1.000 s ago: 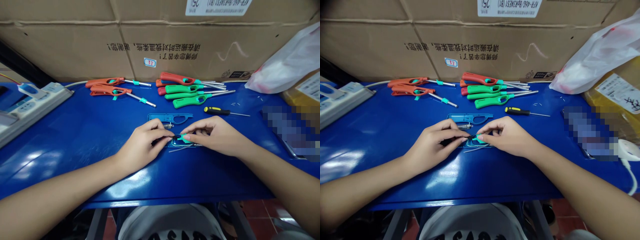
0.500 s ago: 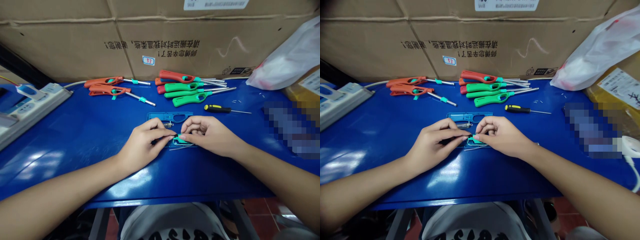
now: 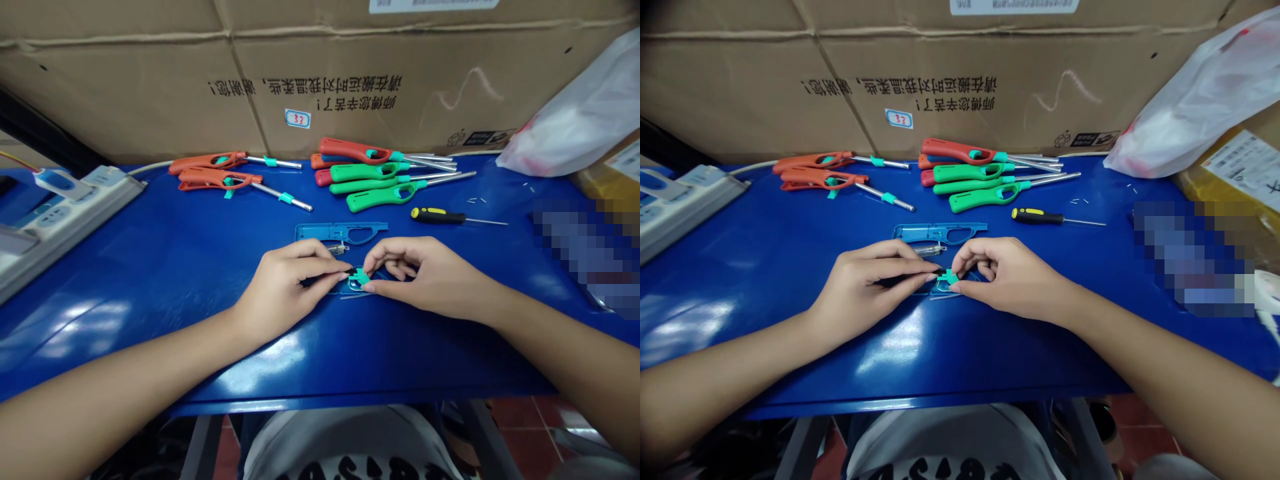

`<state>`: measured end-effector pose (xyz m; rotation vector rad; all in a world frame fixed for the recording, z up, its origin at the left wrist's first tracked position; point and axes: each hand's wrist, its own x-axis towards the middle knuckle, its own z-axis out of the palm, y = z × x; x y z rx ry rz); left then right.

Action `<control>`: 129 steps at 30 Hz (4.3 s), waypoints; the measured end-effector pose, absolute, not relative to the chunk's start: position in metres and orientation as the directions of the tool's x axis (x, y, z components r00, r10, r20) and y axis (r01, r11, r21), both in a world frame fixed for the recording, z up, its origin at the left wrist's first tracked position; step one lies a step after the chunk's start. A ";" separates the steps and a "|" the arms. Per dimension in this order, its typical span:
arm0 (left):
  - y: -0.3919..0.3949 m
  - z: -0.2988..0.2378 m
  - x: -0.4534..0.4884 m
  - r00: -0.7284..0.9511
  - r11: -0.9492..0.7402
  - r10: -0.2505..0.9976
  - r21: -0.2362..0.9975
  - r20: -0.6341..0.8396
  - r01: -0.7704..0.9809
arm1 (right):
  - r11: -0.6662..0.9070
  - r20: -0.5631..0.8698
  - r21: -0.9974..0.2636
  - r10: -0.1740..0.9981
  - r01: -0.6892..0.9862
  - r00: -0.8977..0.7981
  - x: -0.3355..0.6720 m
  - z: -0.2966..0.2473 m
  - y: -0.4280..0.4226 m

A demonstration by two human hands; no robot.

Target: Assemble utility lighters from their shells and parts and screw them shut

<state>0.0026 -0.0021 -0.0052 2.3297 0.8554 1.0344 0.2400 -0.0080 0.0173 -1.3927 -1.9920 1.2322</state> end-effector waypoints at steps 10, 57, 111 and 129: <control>-0.002 -0.004 0.001 0.561 -0.728 0.661 0.606 0.497 0.320 | 0.109 -0.112 -0.854 0.916 0.508 -0.385 0.244 0.012 -0.006; 0.004 -0.009 -0.004 0.765 -0.814 0.537 0.458 0.355 0.359 | 0.533 0.073 -0.568 0.791 0.627 -0.607 0.259 0.021 -0.007; -0.002 -0.006 -0.004 0.822 -0.840 0.492 0.404 0.286 0.362 | 0.660 0.024 -0.447 0.684 0.604 -0.729 0.268 0.028 -0.006; -0.010 0.000 -0.005 0.882 -0.888 0.454 0.149 0.124 0.436 | 0.262 -0.164 -0.604 0.883 0.753 -0.439 0.289 0.038 0.011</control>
